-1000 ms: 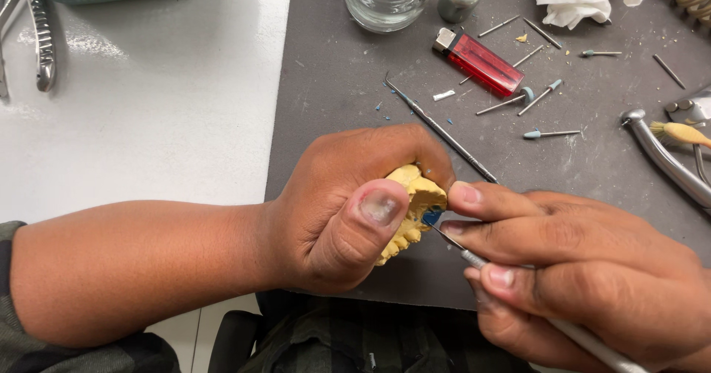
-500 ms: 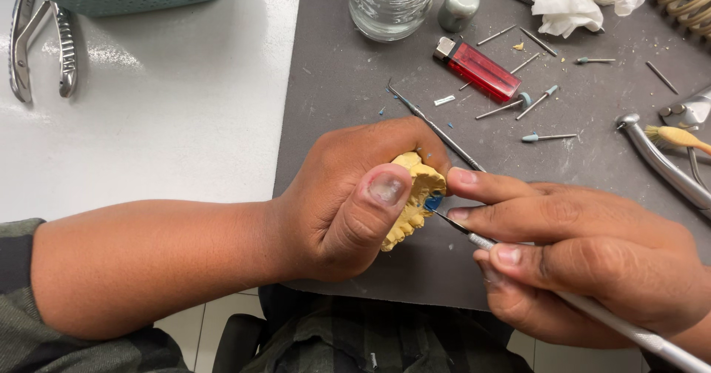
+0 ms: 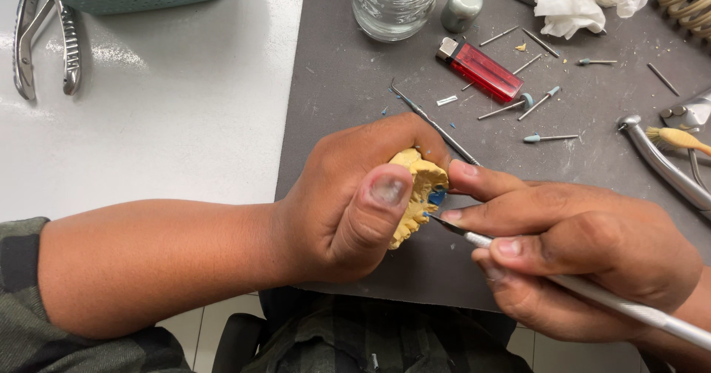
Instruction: The person holds a yellow dental stone cast of a jaw in one hand and uses a metal wax carver to sculpt and smooth blue wax on the teeth, rotating the cast to reach different surfaces. Near the end they set the cast down, pick up the removed blue wax piece, and reach toward a tool organizer on the bench.
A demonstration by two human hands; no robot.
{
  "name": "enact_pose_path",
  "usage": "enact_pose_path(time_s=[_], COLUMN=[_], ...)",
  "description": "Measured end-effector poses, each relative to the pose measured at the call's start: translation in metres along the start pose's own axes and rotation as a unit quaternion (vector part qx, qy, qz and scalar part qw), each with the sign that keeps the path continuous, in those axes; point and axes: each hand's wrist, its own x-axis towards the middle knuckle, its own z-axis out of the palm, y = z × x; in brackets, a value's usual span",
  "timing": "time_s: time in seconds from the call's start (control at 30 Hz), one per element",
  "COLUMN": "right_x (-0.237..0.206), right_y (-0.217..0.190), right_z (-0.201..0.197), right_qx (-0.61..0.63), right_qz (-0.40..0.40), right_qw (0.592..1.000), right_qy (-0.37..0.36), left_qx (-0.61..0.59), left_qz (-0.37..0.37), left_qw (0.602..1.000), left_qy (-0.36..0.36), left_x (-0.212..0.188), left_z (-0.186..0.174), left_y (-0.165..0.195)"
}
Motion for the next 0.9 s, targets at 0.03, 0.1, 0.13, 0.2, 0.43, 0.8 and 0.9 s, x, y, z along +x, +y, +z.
enact_pose_path(time_s=[0.03, 0.1, 0.13, 0.2, 0.43, 0.8, 0.9], right_x=[-0.002, -0.005, -0.007, -0.008, 0.009, 0.024, 0.018], right_y=[0.0, 0.001, 0.001, 0.004, -0.018, -0.017, -0.022], right_z=[0.0, -0.001, -0.001, -0.001, -0.013, -0.021, -0.022], right_qx=[0.013, 0.003, -0.002, 0.007, -0.229, -0.341, -0.335], right_qz=[0.003, 0.01, 0.013, -0.007, -0.022, -0.059, -0.02], right_qw=[1.0, 1.0, 1.0, 0.999, 0.972, 0.938, 0.941], right_qy=[0.002, 0.008, 0.011, 0.038, 0.05, 0.027, 0.043], left_qx=[-0.002, 0.002, 0.002, -0.002, -0.168, -0.27, -0.249], left_qz=[-0.003, -0.005, -0.005, -0.008, -0.09, -0.161, -0.172], left_qw=[1.0, 1.0, 1.0, 1.0, 0.98, 0.948, 0.952], left_qy=[0.001, 0.001, -0.002, -0.011, -0.048, -0.055, -0.047], left_x=[0.0, 0.0, 0.0, 0.0, 0.006, 0.016, 0.017], left_z=[0.0, 0.0, -0.001, -0.002, -0.004, -0.007, -0.008], left_y=[0.0, 0.002, 0.002, 0.002, -0.002, -0.004, -0.002])
